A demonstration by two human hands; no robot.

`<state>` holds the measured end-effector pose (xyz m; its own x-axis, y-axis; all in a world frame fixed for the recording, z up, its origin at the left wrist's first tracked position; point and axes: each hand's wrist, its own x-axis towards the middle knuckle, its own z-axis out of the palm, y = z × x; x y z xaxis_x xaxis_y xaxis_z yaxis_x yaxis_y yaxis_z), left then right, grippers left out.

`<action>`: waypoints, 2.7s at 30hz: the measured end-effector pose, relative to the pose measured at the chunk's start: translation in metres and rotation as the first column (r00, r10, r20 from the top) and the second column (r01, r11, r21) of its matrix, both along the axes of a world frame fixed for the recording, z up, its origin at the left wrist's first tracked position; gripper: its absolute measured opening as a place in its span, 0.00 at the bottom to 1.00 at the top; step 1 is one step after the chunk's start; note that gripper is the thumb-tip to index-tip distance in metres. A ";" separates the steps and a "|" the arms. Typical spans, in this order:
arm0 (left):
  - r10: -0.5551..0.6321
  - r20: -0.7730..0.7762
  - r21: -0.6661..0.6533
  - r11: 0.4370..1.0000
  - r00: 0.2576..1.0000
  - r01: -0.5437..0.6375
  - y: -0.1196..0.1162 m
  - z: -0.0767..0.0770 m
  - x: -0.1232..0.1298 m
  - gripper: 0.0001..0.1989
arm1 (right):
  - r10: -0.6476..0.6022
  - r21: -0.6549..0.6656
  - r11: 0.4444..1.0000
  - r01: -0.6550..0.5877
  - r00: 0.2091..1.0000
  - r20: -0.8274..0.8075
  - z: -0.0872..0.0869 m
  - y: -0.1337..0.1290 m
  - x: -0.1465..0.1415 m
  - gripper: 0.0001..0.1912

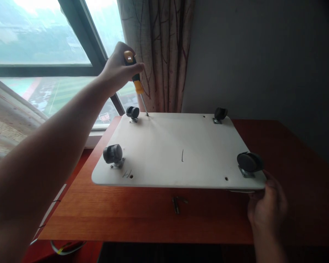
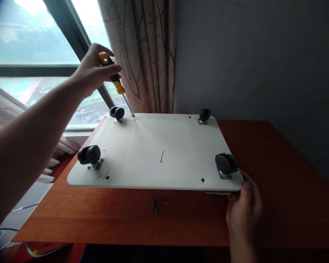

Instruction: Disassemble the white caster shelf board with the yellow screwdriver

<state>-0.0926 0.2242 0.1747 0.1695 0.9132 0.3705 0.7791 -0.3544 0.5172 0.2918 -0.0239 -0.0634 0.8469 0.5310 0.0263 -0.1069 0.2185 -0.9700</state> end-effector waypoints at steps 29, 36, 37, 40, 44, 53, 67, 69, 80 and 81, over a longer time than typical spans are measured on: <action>-0.163 0.475 0.101 0.986 0.865 0.131 -0.011 0.009 0.015 0.13 | 0.015 0.010 1.000 -0.016 1.000 0.026 0.000 -0.001 0.001 0.17; -0.024 -0.297 0.075 0.996 0.954 0.049 -0.025 0.004 0.034 0.16 | 0.007 0.002 1.000 -0.007 1.000 0.013 -0.001 0.000 0.002 0.18; -0.030 -0.467 0.061 0.996 0.884 0.066 -0.024 -0.003 0.036 0.16 | 0.006 0.002 1.000 -0.006 1.000 0.011 -0.001 0.000 0.002 0.18; -0.054 -0.734 -0.006 0.997 0.677 0.072 -0.013 -0.029 0.036 0.16 | -0.001 0.003 1.000 0.001 1.000 0.001 0.001 0.000 0.000 0.17; -0.119 -0.838 -0.114 0.993 0.533 0.043 0.001 -0.055 0.030 0.19 | 0.010 0.004 1.000 -0.010 1.000 0.001 0.001 -0.001 -0.001 0.17; -0.190 -0.889 -0.165 0.982 0.418 0.095 0.012 -0.069 0.025 0.24 | 0.020 0.017 1.000 -0.020 1.000 0.012 -0.002 -0.001 0.003 0.18; -0.218 -0.878 -0.165 0.974 0.427 0.159 0.012 -0.059 0.026 0.20 | 0.017 0.015 1.000 -0.017 1.000 0.004 -0.001 0.000 0.002 0.19; -0.198 -0.870 -0.148 0.979 0.451 0.143 0.007 -0.052 0.027 0.19 | 0.022 0.004 1.000 -0.022 1.000 -0.011 -0.001 0.000 0.001 0.19; -0.206 -0.640 -0.016 0.967 0.740 0.255 -0.117 -0.018 0.034 0.10 | 0.070 0.009 0.997 -0.071 0.994 0.084 -0.002 -0.003 -0.002 0.19; -0.246 -0.583 -0.018 0.957 0.774 0.290 -0.135 -0.020 0.036 0.11 | 0.075 0.009 0.997 -0.076 0.994 0.083 -0.001 -0.003 -0.003 0.19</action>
<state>-0.0565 0.0894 0.1547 0.6043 0.7749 0.1852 0.7914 -0.6106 -0.0276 0.2888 -0.0270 -0.0647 0.7990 0.5928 0.1008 -0.0436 0.2243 -0.9735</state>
